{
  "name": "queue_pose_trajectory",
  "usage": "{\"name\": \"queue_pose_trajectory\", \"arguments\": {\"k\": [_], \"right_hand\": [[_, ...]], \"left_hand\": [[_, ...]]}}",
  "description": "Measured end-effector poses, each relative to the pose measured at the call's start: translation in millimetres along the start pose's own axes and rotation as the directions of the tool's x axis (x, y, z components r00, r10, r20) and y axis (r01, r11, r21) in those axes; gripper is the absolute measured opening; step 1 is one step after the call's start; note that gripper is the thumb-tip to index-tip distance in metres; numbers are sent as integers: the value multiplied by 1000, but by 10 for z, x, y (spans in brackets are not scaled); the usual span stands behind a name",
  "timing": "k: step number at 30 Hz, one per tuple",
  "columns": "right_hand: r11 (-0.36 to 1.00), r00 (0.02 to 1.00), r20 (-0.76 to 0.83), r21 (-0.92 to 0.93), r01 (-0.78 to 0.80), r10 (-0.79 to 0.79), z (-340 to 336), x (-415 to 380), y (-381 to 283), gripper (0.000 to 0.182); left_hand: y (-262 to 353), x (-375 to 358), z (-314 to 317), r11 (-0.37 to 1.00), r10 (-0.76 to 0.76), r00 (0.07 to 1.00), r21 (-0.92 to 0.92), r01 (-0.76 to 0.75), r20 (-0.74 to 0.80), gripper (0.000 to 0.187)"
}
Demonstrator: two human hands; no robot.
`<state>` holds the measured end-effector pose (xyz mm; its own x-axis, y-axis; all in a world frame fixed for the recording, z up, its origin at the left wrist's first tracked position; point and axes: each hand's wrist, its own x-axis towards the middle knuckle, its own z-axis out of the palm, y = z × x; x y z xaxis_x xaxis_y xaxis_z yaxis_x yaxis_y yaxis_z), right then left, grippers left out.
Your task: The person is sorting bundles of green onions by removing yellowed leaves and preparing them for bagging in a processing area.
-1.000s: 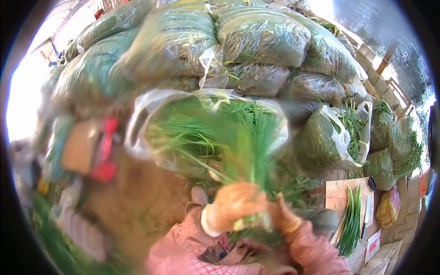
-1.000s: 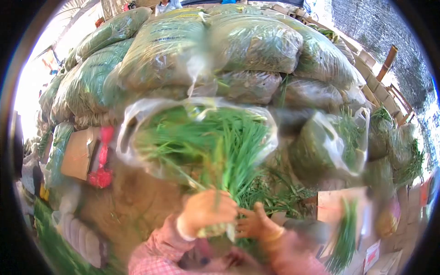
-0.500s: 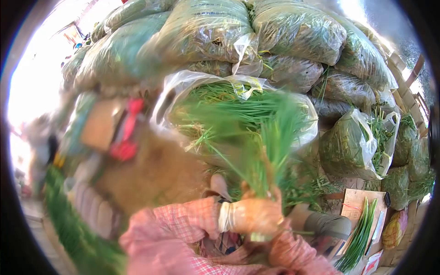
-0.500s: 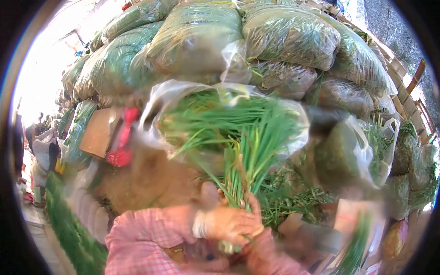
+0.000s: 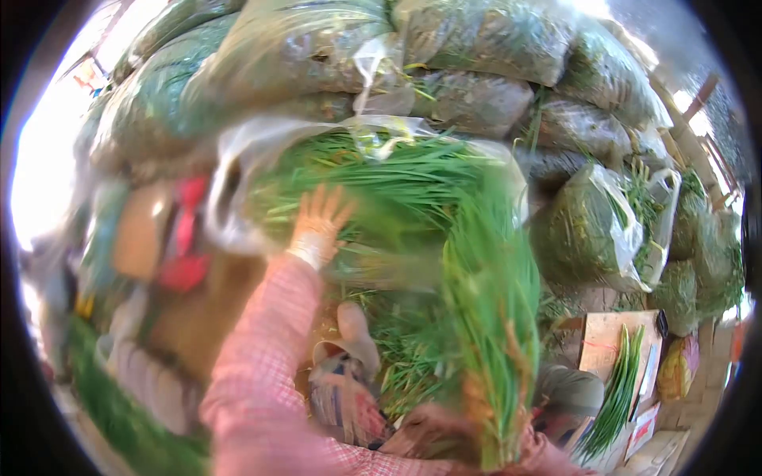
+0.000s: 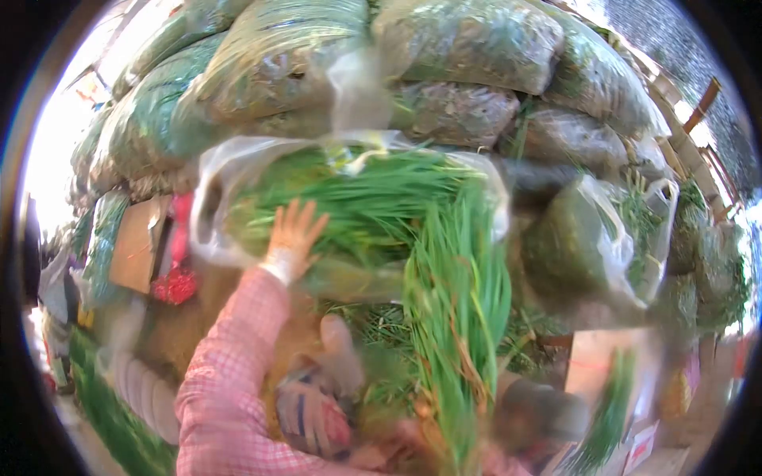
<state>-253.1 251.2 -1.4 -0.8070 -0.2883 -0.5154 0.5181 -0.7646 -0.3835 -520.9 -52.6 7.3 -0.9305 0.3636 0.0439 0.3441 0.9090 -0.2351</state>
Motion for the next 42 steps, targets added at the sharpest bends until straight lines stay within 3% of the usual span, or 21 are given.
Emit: {"name": "queue_pose_trajectory", "arguments": {"k": [2, 6, 8, 10, 12, 14, 15, 16, 18, 19, 20, 22, 26, 28, 30, 32, 35, 38, 39, 40, 42], "right_hand": [[1000, 999, -27, -15, -21, 21, -60, -110, -7, 57], [997, 999, -4, -60, -46, 46, -118, -408, -293, 61], [994, 998, 36, -102, -45, 49, -169, -660, -703, 64], [988, 995, 91, -151, -25, 39, -200, -955, -1154, 66], [981, 988, 147, -191, -15, 44, -216, -1177, -1548, 69], [975, 975, 209, -220, -23, 70, -214, -1250, -1748, 72], [972, 969, 232, -232, -35, 90, -196, -1250, -1794, 73], [965, 963, 244, -257, -48, 113, -170, -1221, -1827, 74], [929, 963, 226, -364, -59, 150, -111, -1118, -1835, 77], [894, 965, 208, -444, -54, 161, -72, -1011, -1810, 79], [810, 970, 191, -586, -7, 147, -45, -885, -1749, 80], [327, 936, 352, -881, 342, -32, -86, -557, -1482, 86], [-277, 986, 53, -961, 8, -157, 230, -483, -1070, 95], [-527, 961, -55, -827, -197, -272, 410, -449, -826, 98], [-753, 912, 85, -598, -276, -401, 308, -384, -471, 97], [-803, 929, 97, -540, -253, -358, 300, -442, -336, 93], [-655, 941, 212, -755, -15, -265, 397, -680, -335, 94], [-348, 825, 456, -873, 342, -334, 213, -784, -587, 101], [184, 901, 215, -936, 300, -377, 109, -752, -730, 104], [463, 905, 64, -843, 274, -420, 338, -730, -884, 100], [433, 926, 152, -850, 301, -345, 212, -393, -1237, 93]], "left_hand": [[-35, 95, -133, 995, 17, 992, 92, -28, 121, 95], [-69, 163, -304, 999, 39, 965, 20, -45, 260, 107], [6, 197, -701, 998, -44, 927, -28, 58, 373, 115], [167, 51, -1306, 990, -136, 971, 9, 137, 197, 111], [311, -272, -1712, 960, -177, 982, -231, 157, -66, 105], [648, -690, -1983, 646, -78, 995, -764, 0, -66, 100], [903, -827, -1988, 233, 98, 994, -972, 28, 52, 101], [1203, -943, -1903, -217, 296, 952, -965, 147, 78, 102], [1999, -1068, -1261, -550, 338, 926, -834, 50, -167, 99], [2336, -1071, -1306, -702, 338, 920, -704, 107, -198, 94], [2580, -1051, -1347, -826, 325, 916, -542, 155, -234, 90], [2756, -1065, -1265, -764, 321, 947, -587, 267, 13, 78], [2983, -1210, -821, -878, 26, 995, -473, 71, 101, 61], [3017, -1235, -675, -923, 14, 986, -377, 77, 168, 51], [3037, -1339, -655, -979, 167, 934, -62, 196, 315, 48], [3003, -1436, -689, -970, 238, 922, 125, 209, 305, 45], [2938, -1558, -578, -965, 260, 924, 106, 240, 279, 41], [2718, -1559, -714, -972, 204, 950, -64, 225, 238, 41], [2698, -1559, -735, -976, 186, 960, -75, 205, 210, 41], [2688, -1553, -752, -978, 170, 969, -87, 188, 181, 41], [2603, -1492, -870, -957, 155, 981, -229, 178, 113, 48]]}}
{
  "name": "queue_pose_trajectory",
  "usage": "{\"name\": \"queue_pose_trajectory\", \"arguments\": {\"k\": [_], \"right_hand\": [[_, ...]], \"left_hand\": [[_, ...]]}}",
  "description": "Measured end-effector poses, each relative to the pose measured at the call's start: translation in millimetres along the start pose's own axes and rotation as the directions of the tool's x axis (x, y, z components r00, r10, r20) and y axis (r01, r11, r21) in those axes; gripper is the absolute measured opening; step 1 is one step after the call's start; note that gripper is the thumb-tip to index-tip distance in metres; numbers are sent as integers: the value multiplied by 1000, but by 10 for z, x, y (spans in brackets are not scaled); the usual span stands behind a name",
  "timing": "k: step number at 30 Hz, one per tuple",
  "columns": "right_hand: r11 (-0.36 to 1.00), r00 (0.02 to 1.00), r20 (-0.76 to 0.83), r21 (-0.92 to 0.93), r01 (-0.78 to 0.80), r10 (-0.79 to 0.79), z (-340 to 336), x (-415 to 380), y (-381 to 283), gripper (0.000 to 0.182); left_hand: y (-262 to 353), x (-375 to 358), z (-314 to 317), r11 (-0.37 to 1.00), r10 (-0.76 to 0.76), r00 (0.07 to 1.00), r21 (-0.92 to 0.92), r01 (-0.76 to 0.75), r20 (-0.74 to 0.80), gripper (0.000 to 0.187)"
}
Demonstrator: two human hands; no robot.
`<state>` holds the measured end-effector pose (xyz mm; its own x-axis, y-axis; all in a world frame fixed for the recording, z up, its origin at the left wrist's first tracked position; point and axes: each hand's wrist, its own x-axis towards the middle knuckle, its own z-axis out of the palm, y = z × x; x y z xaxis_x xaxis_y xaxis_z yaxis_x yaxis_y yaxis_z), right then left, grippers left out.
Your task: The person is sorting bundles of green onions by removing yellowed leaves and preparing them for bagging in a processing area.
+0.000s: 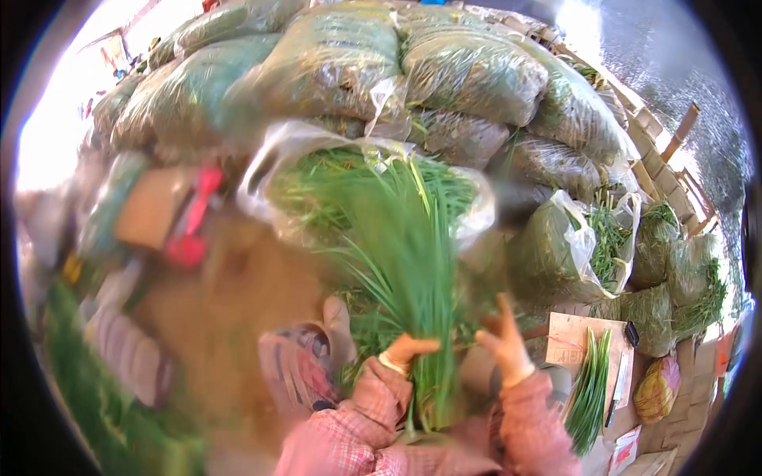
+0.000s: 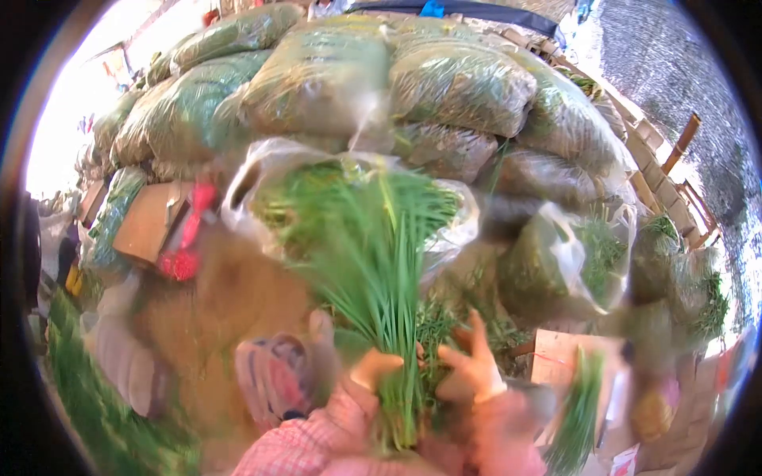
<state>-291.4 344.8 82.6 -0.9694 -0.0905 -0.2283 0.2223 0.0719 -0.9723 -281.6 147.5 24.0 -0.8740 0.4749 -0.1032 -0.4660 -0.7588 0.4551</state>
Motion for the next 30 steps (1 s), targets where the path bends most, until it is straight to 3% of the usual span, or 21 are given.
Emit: {"name": "queue_pose_trajectory", "arguments": {"k": [2, 3, 6, 7, 10, 11, 14, 15, 18, 19, 23, 24, 25, 26, 27, 28, 29, 30], "right_hand": [[997, 986, 147, 11, 82, -83, 37, 317, -162, 89], [992, 967, 220, 20, 127, -128, 109, 446, -299, 88], [917, 884, 377, 379, 124, -276, 257, 641, -614, 82], [884, 868, 379, 449, 130, -320, 268, 626, -750, 80], [859, 773, 442, 447, 250, -455, 156, 619, -1049, 79], [877, 817, 417, 434, 205, -398, 135, 616, -1025, 79], [853, 810, 269, 162, 496, -522, 255, 633, -988, 80], [827, 815, 142, 132, 546, -561, 342, 617, -978, 70], [882, 922, -59, 275, 384, -383, 539, 497, -1056, 57], [846, 903, -93, 320, 426, -419, 568, 555, -941, 48], [842, 842, 18, -21, 539, -539, 537, 669, -563, 54], [840, 839, 57, -12, 543, -542, 546, 631, -557, 57], [842, 838, 97, 0, 539, -537, 564, 599, -514, 60], [848, 838, 139, 15, 530, -527, 581, 572, -445, 63], [904, 890, 195, 210, 373, -413, 576, 561, -322, 68], [906, 924, 248, 382, 183, -291, 570, 550, -199, 73], [781, 944, 295, 621, -72, -147, 583, 564, -44, 73], [748, 916, 356, 656, -103, -187, 578, 609, 182, 67]], "left_hand": [[199, -58, 323, 992, 34, 999, 120, -39, 42, 50], [326, -76, 438, 982, -33, 999, 185, 27, 29, 56], [503, 3, 635, 841, 69, 992, 528, -117, 110, 64], [581, 19, 703, 810, -31, 999, 585, 33, -14, 69], [595, 264, 505, 628, 16, 996, 774, -79, 89, 64], [594, 346, 405, 502, 15, 995, 860, -91, 96, 56], [517, 415, 413, 497, 95, 994, 863, -89, 48, 47], [470, 434, 418, 447, 115, 990, 886, -124, 80, 41], [299, 480, 371, 174, 271, 946, 957, -231, 179, 42], [236, 472, 266, 218, 257, 951, 948, -231, 173, 47], [334, 368, 33, 103, 343, 934, 984, -148, 105, 74], [375, 318, -3, 61, 365, 927, 991, -118, 88, 82], [504, 226, 47, -131, 331, 938, 989, -64, 105, 82], [551, 185, 132, -144, 295, 952, 989, -43, 84, 77], [597, 143, 216, -159, 260, 964, 987, -22, 63, 73], [582, 168, 347, 3, 233, 972, 1000, -22, 21, 65], [459, 204, 207, 271, 222, 975, 960, -66, 4, 57], [338, 241, 67, 538, 212, 977, 836, -106, -12, 50]]}}
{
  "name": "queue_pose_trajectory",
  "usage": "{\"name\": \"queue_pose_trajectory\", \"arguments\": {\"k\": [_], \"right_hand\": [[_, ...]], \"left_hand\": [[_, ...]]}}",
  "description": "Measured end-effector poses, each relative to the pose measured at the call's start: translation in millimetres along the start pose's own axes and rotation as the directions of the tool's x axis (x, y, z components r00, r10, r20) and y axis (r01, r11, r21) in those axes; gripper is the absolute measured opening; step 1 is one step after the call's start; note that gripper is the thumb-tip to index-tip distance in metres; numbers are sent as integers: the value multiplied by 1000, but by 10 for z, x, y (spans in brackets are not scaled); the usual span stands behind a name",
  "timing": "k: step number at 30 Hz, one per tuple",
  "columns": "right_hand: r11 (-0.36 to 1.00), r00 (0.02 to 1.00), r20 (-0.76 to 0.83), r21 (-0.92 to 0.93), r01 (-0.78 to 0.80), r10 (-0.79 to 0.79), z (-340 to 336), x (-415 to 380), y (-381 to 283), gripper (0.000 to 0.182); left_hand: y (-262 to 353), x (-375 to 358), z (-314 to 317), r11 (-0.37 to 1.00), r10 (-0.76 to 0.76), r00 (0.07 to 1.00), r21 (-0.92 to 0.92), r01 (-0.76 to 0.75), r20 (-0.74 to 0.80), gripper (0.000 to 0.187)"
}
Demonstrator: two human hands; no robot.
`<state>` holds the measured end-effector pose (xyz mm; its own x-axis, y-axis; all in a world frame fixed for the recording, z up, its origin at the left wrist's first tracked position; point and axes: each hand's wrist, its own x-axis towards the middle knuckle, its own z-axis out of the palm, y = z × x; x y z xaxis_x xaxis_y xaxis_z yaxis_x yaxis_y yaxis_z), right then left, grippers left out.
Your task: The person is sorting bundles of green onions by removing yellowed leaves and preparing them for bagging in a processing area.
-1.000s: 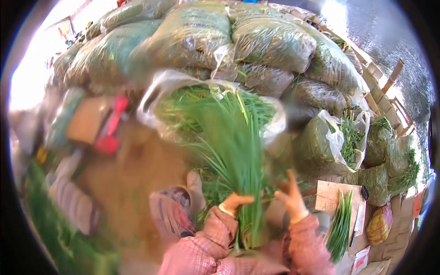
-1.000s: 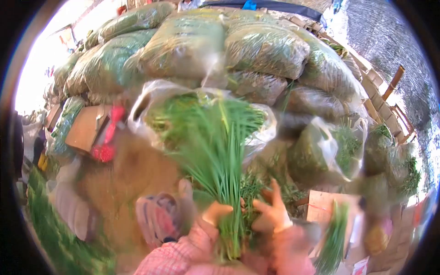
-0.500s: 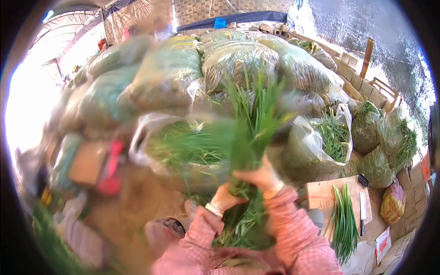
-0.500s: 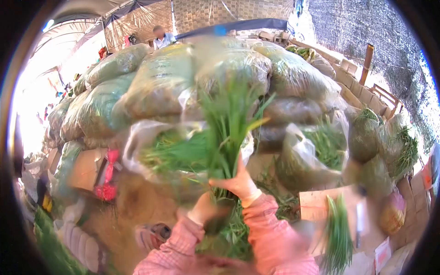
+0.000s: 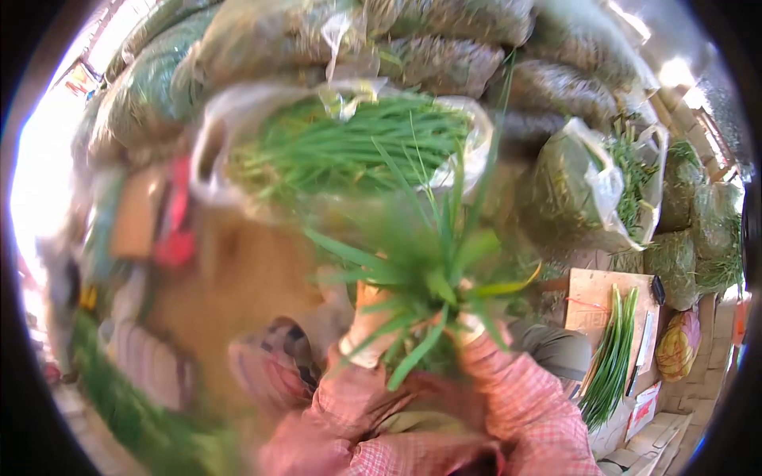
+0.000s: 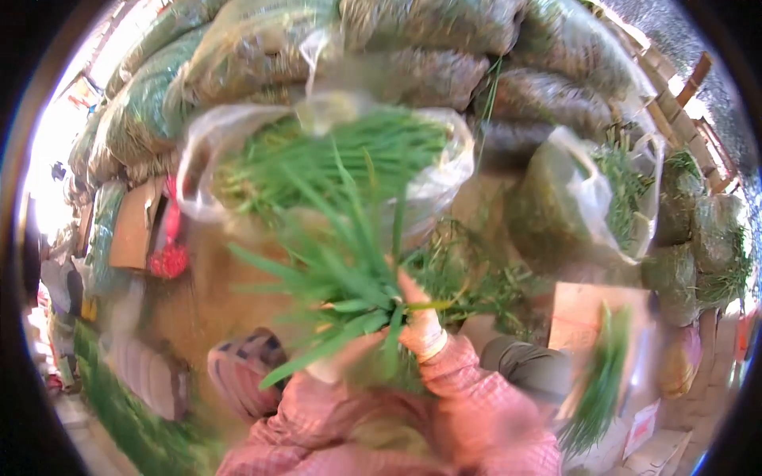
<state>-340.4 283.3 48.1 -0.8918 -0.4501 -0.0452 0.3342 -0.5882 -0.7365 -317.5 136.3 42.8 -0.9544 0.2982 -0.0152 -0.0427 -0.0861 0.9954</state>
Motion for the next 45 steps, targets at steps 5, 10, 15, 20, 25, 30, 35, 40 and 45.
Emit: {"name": "queue_pose_trajectory", "arguments": {"k": [5, 10, 15, 20, 25, 30, 35, 40, 45], "right_hand": [[962, 975, 60, 156, -222, 216, -821, 3, 855, 53], [995, 998, 1, -71, -68, 68, -539, -3, 545, 45], [550, 976, 214, -818, 165, 25, -33, 341, 326, 45], [-375, 848, 512, -819, 435, -134, 404, -50, -31, 46], [-110, 937, 274, -961, 256, -216, 284, -342, 88, 49], [503, 852, -123, -846, 178, -509, 289, -863, -385, 50], [592, 849, -335, -805, -34, -408, -94, -1149, -401, 52], [666, 774, -400, -745, 36, -490, -185, -1117, -345, 50], [868, 788, -506, -491, 70, -350, -689, -1005, -37, 54]], "left_hand": [[-1397, 59, 174, 919, 48, 998, -391, -57, -31, 30], [-1187, 161, 518, 209, -240, 969, -978, -12, -63, 31], [-492, 153, 300, 48, 3, 985, -984, -170, -170, 29], [-590, 82, 534, 5, -314, 873, -920, -392, -374, 26], [-920, 286, 587, 363, -342, 814, -865, -346, -469, 29], [186, -426, 183, 416, 105, 959, -864, -284, -264, 23], [-255, -213, 166, 992, 97, 926, -38, -118, -364, 29], [-91, -295, -340, 921, 354, 925, 225, -319, -139, 45], [-63, -297, -246, 884, 241, 901, 466, -51, -360, 51]]}}
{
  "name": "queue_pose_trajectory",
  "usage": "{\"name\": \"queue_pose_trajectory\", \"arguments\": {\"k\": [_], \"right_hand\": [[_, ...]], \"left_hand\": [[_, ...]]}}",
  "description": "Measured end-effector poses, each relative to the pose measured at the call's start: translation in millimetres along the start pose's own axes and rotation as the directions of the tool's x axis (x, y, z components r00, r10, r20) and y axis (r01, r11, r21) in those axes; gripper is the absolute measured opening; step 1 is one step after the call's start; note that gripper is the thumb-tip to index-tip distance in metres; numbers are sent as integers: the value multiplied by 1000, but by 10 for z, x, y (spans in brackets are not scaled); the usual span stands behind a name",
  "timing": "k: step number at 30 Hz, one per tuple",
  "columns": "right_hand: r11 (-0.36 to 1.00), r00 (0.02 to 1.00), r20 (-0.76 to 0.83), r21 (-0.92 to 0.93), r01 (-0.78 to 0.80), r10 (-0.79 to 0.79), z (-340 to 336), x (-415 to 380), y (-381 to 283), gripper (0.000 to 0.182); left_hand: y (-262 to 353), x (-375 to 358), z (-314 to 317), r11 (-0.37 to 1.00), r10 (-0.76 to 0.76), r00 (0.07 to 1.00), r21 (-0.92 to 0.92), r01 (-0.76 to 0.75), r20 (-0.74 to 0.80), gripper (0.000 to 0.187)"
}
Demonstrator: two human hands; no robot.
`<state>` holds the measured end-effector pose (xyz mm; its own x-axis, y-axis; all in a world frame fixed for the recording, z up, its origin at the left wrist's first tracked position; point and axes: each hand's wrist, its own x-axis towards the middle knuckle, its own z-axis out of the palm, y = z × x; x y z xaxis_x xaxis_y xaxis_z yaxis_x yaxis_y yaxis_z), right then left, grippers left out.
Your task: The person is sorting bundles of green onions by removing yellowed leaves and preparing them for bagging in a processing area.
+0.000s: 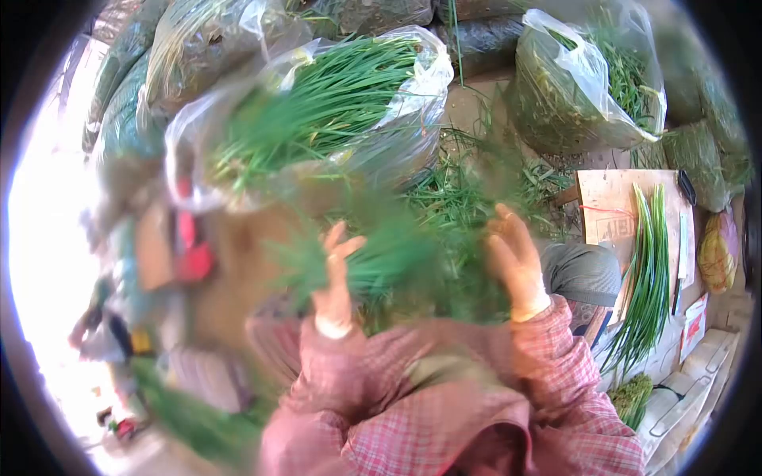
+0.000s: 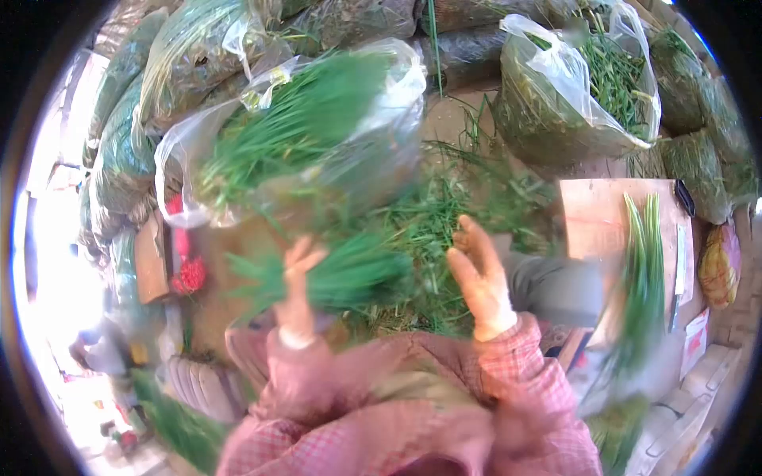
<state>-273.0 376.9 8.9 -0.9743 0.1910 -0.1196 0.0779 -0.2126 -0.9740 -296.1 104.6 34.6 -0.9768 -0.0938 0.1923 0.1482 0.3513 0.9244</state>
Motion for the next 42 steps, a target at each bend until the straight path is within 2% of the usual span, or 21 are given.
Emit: {"name": "queue_pose_trajectory", "arguments": {"k": [4, 7, 9, 13, 16, 17, 19, 21, 22, 23, 25, 27, 30, 31, 32, 34, 35, 36, 38, 40, 42], "right_hand": [[989, 989, -16, 25, -145, 146, -68, -56, 149, 69], [876, 979, 199, -465, 129, -38, 352, -71, 191, 83], [880, 940, 332, -421, 220, -77, 822, -73, 297, 87], [721, 798, 494, -404, 563, -346, 1839, -283, 374, 50], [749, 846, 533, -560, 353, 0, 2037, -343, 306, 25], [627, 843, 402, -565, 536, -357, 2047, -365, 475, 12], [309, 846, 533, -802, 512, -17, 1875, -432, 581, 8], [382, 861, 504, -810, 444, 67, 1693, -351, 853, 11], [416, 870, 481, -817, 400, 108, 1546, -269, 1031, 13], [394, 905, 372, -878, 271, 207, 1277, -113, 1188, 12], [189, 922, 204, -971, 148, 329, 575, -18, 1226, 13], [55, 883, -179, -973, -224, 433, -80, 204, 1376, 18], [-227, 816, -53, -969, 97, 575, -184, 343, 1169, 38], [-103, 907, 29, -991, 80, 420, 242, 192, 784, 47], [193, 918, 279, -954, 230, 283, 464, 58, 736, 52], [728, 639, 656, -652, 213, 401, 1063, -258, 534, 54], [936, 524, 825, -325, 134, 212, 1409, -482, 342, 50], [895, 701, 707, -365, 255, 89, 1701, -727, 537, 44], [834, 815, 574, -489, 257, 85, 1840, -852, 790, 42], [788, 732, 569, -611, 73, 374, 1710, -790, 854, 49], [524, 777, 493, -813, 253, 391, 1415, -694, 1398, 33]], "left_hand": [[439, -165, -354, 974, 158, 987, -167, -154, 11, 49], [609, -230, -728, 883, 397, 904, -334, -330, 157, 41], [856, -338, -895, 877, 468, 870, -201, -436, 155, 42], [1155, -573, -1271, 858, 485, 856, -287, -427, 178, 39], [1151, -926, -1492, 745, 461, 835, -381, -548, -300, 32], [1165, -962, -1529, 728, 442, 821, -391, -563, -361, 31], [1299, -952, -1548, 730, 433, 813, -376, -570, -390, 36], [1328, -968, -1654, 726, 684, 611, 294, -621, -397, 38], [1294, -991, -1878, 408, 877, 424, 816, -410, -226, 31], [1299, -961, -1980, 228, 939, 319, 927, -299, -128, 30], [1351, -992, -2100, 126, 950, 307, 966, -228, -51, 29], [1369, -1020, -2217, 63, 947, 322, 984, -165, -7, 28], [1359, -999, -2286, 13, 936, 350, 992, -122, 31, 27], [1346, -996, -2290, 1, 933, 359, 994, -112, 40, 26], [1347, -1025, -2285, -3, 926, 374, 995, -102, 41, 26], [1343, -1035, -2302, -23, 916, 397, 996, -84, 55, 25], [1342, -1018, -2320, -43, 915, 397, 996, -81, 72, 24], [1364, -1045, -2336, -63, 913, 398, 995, -72, 87, 24], [1369, -1110, -2351, -85, 912, 397, 994, -61, 103, 23], [1357, -1141, -2372, -113, 907, 402, 992, -54, 125, 22], [1364, -1160, -2387, -130, 906, 400, 990, -50, 139, 21]]}}
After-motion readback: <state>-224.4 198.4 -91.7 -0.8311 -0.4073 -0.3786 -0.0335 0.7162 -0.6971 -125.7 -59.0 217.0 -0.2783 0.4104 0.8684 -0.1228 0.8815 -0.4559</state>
